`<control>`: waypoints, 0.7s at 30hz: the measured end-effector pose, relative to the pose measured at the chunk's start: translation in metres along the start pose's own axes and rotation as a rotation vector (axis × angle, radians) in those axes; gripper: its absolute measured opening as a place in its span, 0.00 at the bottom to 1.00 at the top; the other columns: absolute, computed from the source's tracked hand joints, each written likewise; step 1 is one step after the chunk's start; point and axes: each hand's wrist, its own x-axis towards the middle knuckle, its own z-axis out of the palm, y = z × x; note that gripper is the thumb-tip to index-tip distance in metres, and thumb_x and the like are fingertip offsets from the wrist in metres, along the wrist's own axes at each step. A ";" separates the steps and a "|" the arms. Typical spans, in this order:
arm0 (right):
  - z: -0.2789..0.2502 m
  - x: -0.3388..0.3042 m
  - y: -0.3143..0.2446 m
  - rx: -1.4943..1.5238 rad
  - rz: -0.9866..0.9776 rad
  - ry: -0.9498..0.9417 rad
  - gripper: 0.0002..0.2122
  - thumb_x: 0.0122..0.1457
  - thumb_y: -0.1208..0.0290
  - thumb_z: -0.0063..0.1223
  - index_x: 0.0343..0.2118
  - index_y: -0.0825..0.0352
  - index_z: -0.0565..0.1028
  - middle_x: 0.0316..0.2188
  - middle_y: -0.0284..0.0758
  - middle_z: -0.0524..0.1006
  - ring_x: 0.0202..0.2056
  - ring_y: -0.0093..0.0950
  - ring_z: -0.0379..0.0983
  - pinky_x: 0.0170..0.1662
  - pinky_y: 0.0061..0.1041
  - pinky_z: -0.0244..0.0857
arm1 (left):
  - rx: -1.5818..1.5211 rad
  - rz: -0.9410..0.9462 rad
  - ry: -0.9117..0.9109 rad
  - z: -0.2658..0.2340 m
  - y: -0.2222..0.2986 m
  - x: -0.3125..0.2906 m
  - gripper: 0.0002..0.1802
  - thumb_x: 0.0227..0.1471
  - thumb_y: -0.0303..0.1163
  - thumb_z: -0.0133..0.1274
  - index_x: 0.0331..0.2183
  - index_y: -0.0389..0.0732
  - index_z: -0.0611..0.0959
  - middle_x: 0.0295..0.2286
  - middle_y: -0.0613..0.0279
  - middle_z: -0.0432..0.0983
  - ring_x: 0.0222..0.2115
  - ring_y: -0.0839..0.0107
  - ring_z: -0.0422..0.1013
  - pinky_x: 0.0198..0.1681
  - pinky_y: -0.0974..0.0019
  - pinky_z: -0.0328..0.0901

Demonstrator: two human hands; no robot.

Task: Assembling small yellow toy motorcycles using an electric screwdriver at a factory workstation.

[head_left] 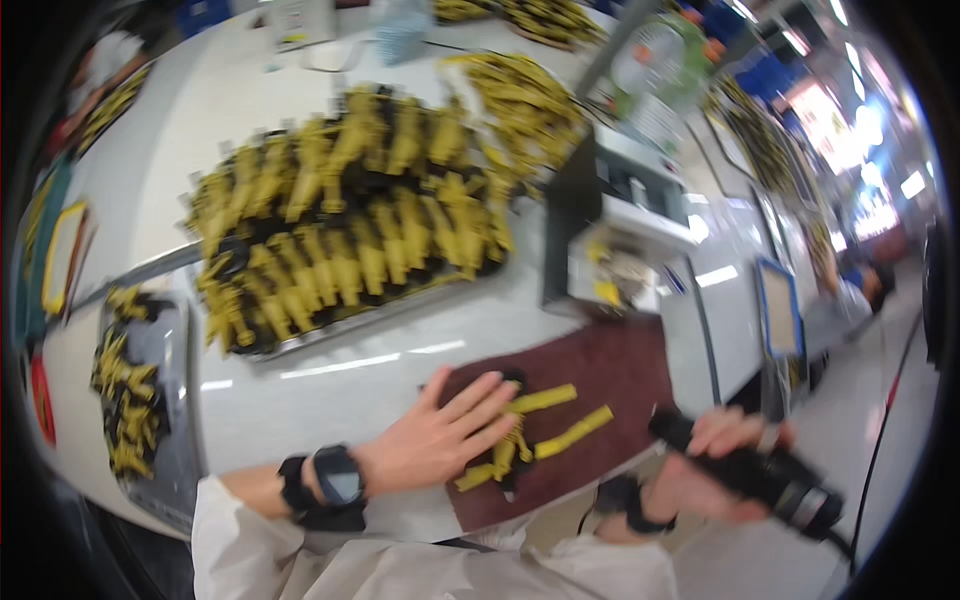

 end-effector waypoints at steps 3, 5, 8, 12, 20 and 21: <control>0.027 0.062 0.021 -0.126 0.010 0.139 0.46 0.45 0.27 0.39 0.52 0.72 0.55 0.17 0.36 0.69 0.15 0.26 0.64 0.17 0.23 0.60 | -0.203 -0.096 0.035 0.001 0.027 0.007 0.38 0.47 0.57 0.48 0.56 0.45 0.65 0.59 0.45 0.49 0.60 0.46 0.45 0.57 0.33 0.37; 0.047 0.082 0.036 -0.160 0.039 -0.004 0.42 0.47 0.29 0.42 0.50 0.67 0.59 0.18 0.34 0.69 0.17 0.24 0.63 0.21 0.23 0.58 | -0.239 -0.061 0.064 0.025 0.021 0.016 0.38 0.46 0.61 0.48 0.55 0.52 0.67 0.59 0.48 0.49 0.60 0.44 0.44 0.56 0.33 0.38; 0.039 0.092 0.069 -0.139 0.044 -0.030 0.36 0.52 0.34 0.42 0.48 0.68 0.60 0.17 0.33 0.68 0.16 0.25 0.65 0.20 0.22 0.61 | -0.189 -0.020 0.071 0.026 0.015 0.032 0.38 0.45 0.63 0.48 0.55 0.54 0.67 0.59 0.50 0.49 0.60 0.44 0.45 0.56 0.33 0.40; 0.041 0.078 0.099 -0.233 0.193 -0.073 0.31 0.56 0.39 0.41 0.47 0.68 0.61 0.17 0.33 0.67 0.17 0.24 0.65 0.21 0.21 0.61 | -0.157 -0.008 0.021 0.025 0.033 0.011 0.39 0.45 0.65 0.46 0.56 0.56 0.67 0.59 0.51 0.50 0.59 0.47 0.46 0.55 0.33 0.41; 0.031 -0.001 0.021 0.173 0.264 -0.201 0.42 0.48 0.31 0.42 0.54 0.67 0.57 0.18 0.36 0.68 0.15 0.29 0.64 0.19 0.28 0.59 | -0.225 -0.007 0.018 0.035 0.024 0.012 0.44 0.41 0.59 0.53 0.58 0.58 0.61 0.60 0.56 0.48 0.61 0.55 0.44 0.58 0.39 0.42; 0.032 -0.009 0.019 0.163 0.259 -0.239 0.43 0.48 0.31 0.42 0.55 0.67 0.56 0.19 0.37 0.68 0.15 0.29 0.64 0.20 0.28 0.59 | -0.217 -0.006 0.047 0.035 0.024 0.014 0.43 0.40 0.61 0.53 0.58 0.60 0.62 0.60 0.51 0.48 0.61 0.53 0.45 0.58 0.39 0.42</control>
